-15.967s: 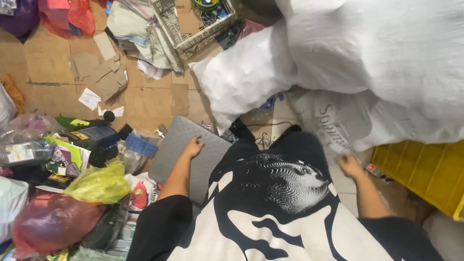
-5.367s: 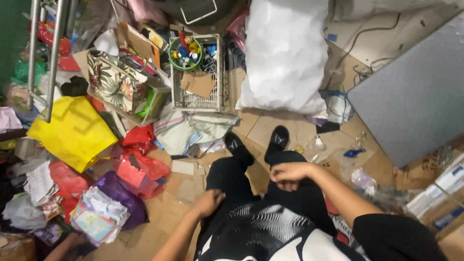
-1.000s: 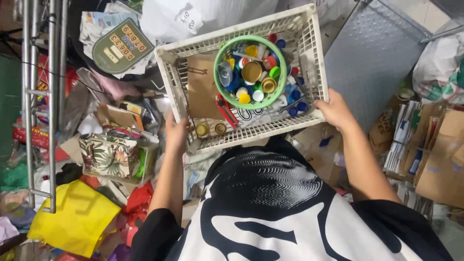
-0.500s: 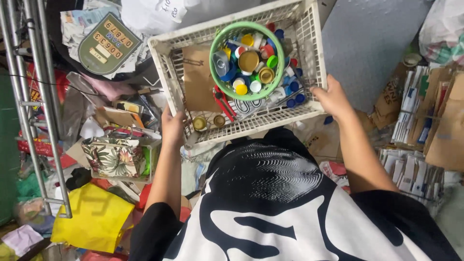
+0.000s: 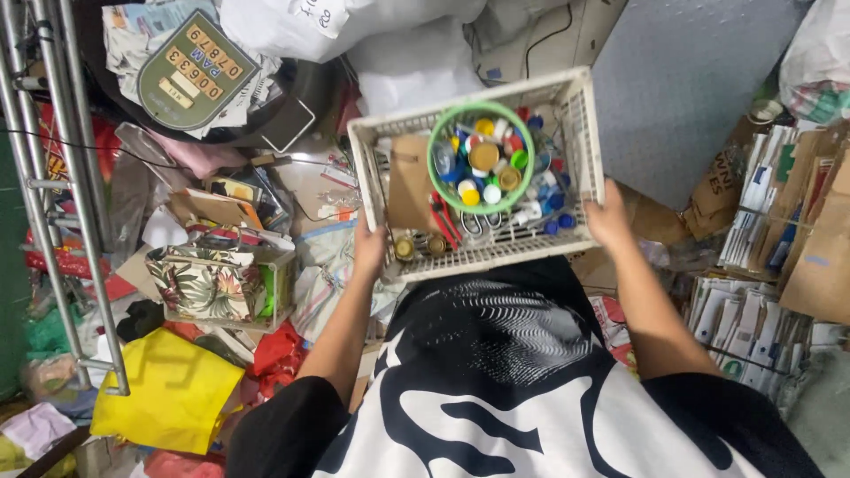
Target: The person picks up a white plastic crate filled with various recyclables, including bottle caps, a green basket, and a tube. They lift the crate and sort through the contents, moving items around and briefly handling a white tube before placing the crate back down.
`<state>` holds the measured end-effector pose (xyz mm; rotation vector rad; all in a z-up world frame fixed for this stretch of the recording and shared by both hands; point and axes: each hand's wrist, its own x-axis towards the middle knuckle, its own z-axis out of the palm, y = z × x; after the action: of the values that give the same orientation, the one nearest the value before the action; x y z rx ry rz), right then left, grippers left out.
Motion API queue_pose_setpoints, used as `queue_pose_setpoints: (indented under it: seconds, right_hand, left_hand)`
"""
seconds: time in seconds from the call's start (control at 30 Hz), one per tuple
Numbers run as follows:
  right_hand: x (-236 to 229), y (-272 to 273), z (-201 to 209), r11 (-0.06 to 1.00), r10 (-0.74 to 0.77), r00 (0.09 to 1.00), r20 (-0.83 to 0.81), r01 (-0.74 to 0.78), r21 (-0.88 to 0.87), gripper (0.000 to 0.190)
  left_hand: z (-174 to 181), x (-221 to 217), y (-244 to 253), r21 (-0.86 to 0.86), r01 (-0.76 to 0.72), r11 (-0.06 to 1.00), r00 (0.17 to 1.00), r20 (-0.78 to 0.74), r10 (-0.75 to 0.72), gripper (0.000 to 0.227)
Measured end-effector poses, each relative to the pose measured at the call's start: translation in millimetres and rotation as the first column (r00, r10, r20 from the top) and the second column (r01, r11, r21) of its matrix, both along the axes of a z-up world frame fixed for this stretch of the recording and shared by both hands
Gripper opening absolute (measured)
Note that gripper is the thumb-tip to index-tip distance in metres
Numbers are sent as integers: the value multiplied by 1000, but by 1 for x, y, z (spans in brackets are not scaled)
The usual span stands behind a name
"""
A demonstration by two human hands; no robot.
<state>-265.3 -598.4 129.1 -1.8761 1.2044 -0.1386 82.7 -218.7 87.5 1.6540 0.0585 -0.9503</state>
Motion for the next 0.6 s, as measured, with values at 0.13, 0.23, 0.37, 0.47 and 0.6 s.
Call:
queue_pose_setpoints:
  seconds: [0.13, 0.23, 0.37, 0.47, 0.6]
  right_hand:
    - [-4, 1, -32, 998, -2, 1000, -29, 1, -55, 41]
    - [20, -11, -26, 991, -52, 991, -122, 66, 119, 40]
    - [65, -63, -62, 999, 38, 994, -104, -40, -22, 40]
    - [94, -113, -106, 994, 103, 984, 145, -99, -36, 39]
    - [152, -157, -44, 995, 88, 995, 47, -90, 47, 36]
  left_hand:
    - [-29, -16, -6, 47, -31, 998, 999, -33, 33, 47]
    - [-39, -10, -15, 129, -25, 991, 998, -50, 32, 49]
    - [-67, 26, -57, 316, 37, 948, 978, 185, -100, 35]
    - [-65, 49, -100, 179, -67, 982, 950, 311, 9, 31]
    - [-38, 58, -132, 81, -219, 972, 961, 190, 200, 37]
